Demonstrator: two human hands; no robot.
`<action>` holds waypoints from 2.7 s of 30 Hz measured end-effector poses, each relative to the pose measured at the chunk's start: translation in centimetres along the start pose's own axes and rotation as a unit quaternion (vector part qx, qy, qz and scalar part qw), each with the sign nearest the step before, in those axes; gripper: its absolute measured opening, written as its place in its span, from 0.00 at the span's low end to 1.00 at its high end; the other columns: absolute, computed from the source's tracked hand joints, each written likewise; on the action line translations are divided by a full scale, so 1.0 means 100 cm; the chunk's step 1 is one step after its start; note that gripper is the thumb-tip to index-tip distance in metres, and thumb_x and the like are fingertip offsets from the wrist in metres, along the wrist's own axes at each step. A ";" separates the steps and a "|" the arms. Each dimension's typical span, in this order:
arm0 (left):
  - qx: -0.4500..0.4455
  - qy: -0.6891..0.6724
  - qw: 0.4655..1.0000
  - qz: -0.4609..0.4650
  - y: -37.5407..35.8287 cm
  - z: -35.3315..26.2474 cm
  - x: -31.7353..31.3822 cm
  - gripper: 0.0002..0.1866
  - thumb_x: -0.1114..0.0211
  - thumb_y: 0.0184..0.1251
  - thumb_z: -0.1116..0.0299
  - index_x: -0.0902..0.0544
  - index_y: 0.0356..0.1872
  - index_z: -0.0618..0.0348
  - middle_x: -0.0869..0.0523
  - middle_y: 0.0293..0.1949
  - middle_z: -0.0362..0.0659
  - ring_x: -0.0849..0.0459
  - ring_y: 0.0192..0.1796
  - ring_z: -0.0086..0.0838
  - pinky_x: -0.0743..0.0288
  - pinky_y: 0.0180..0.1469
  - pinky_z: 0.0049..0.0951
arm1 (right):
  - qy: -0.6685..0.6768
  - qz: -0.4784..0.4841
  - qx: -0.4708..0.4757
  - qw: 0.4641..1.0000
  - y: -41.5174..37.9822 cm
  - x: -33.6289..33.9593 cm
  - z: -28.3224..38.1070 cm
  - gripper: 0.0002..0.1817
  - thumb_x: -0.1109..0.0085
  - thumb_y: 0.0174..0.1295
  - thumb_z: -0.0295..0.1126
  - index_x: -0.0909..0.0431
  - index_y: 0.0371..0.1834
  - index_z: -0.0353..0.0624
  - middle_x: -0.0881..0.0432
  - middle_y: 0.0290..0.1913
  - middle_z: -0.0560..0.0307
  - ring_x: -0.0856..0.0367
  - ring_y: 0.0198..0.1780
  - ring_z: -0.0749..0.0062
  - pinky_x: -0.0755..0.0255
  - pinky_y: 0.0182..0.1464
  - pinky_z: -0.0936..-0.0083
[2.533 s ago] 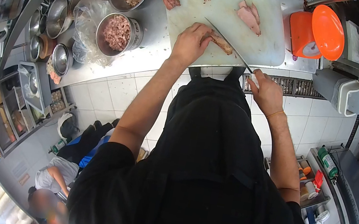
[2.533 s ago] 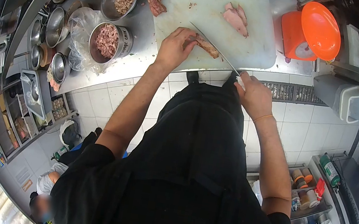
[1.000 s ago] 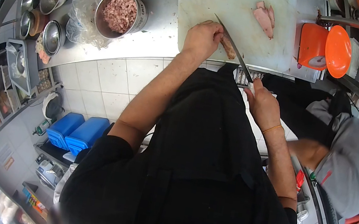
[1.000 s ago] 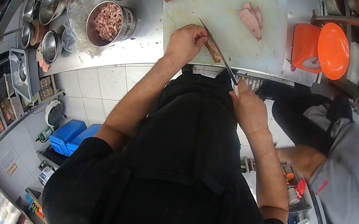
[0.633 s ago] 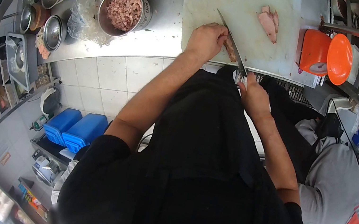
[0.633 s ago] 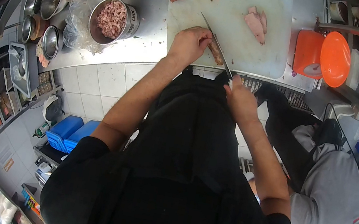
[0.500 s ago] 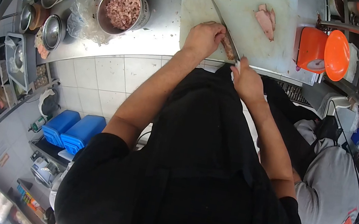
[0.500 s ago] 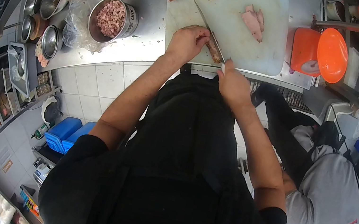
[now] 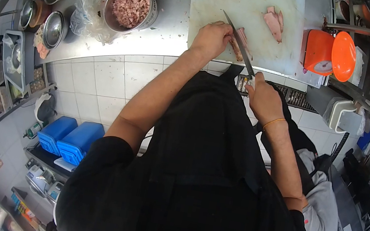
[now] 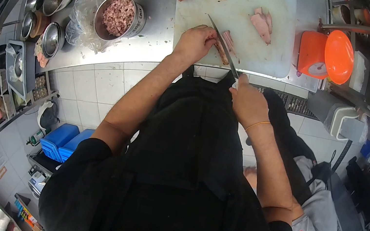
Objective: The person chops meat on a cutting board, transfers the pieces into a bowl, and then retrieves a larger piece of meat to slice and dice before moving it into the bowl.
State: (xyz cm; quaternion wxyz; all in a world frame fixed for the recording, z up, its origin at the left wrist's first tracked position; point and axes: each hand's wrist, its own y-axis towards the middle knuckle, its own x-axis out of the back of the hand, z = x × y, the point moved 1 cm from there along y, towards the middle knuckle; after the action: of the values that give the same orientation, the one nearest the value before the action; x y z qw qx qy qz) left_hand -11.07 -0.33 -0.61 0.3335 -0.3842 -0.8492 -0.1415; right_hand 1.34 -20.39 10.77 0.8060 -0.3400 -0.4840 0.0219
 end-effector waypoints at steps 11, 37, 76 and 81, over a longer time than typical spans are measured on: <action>0.006 0.007 1.000 0.023 -0.001 -0.002 0.008 0.08 0.28 0.68 0.74 0.12 0.46 0.57 0.10 0.45 0.48 0.09 0.49 0.47 0.15 0.54 0.45 | 0.052 -0.045 0.044 0.997 0.071 -0.005 0.009 0.22 0.40 0.79 0.41 0.31 0.62 0.33 0.12 0.41 0.27 0.11 0.46 0.28 0.18 0.50 0.40; -0.054 0.073 0.996 -0.001 0.081 -0.057 -0.005 0.30 0.22 0.66 0.63 0.18 0.69 0.57 0.16 0.65 0.52 0.20 0.71 0.46 0.25 0.74 0.43 | 0.084 -0.193 -0.109 0.972 0.004 0.010 -0.093 0.23 0.38 0.77 0.43 0.29 0.61 0.34 0.12 0.37 0.27 0.12 0.43 0.26 0.21 0.46 0.36; -0.098 0.117 0.977 0.151 0.091 -0.046 -0.005 0.34 0.22 0.62 0.73 0.22 0.71 0.53 0.18 0.66 0.47 0.14 0.64 0.43 0.19 0.70 0.40 | 0.038 -0.169 -0.069 0.982 -0.006 -0.032 -0.086 0.19 0.39 0.78 0.45 0.27 0.55 0.41 0.11 0.38 0.41 0.10 0.41 0.39 0.17 0.41 0.47; -0.091 0.043 0.986 0.131 0.082 -0.042 -0.005 0.31 0.22 0.65 0.69 0.21 0.70 0.54 0.15 0.64 0.47 0.10 0.59 0.43 0.16 0.65 0.39 | 0.038 -0.166 -0.074 0.983 -0.006 -0.029 -0.085 0.20 0.40 0.79 0.46 0.26 0.56 0.40 0.11 0.39 0.40 0.10 0.42 0.38 0.18 0.43 0.46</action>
State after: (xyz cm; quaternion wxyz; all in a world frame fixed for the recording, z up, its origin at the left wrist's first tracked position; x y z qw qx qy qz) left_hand -2.80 2.76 1.97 0.3494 -0.5140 -0.7600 -0.1902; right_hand 6.41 -26.44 6.35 0.7888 -0.3142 -0.5031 -0.1610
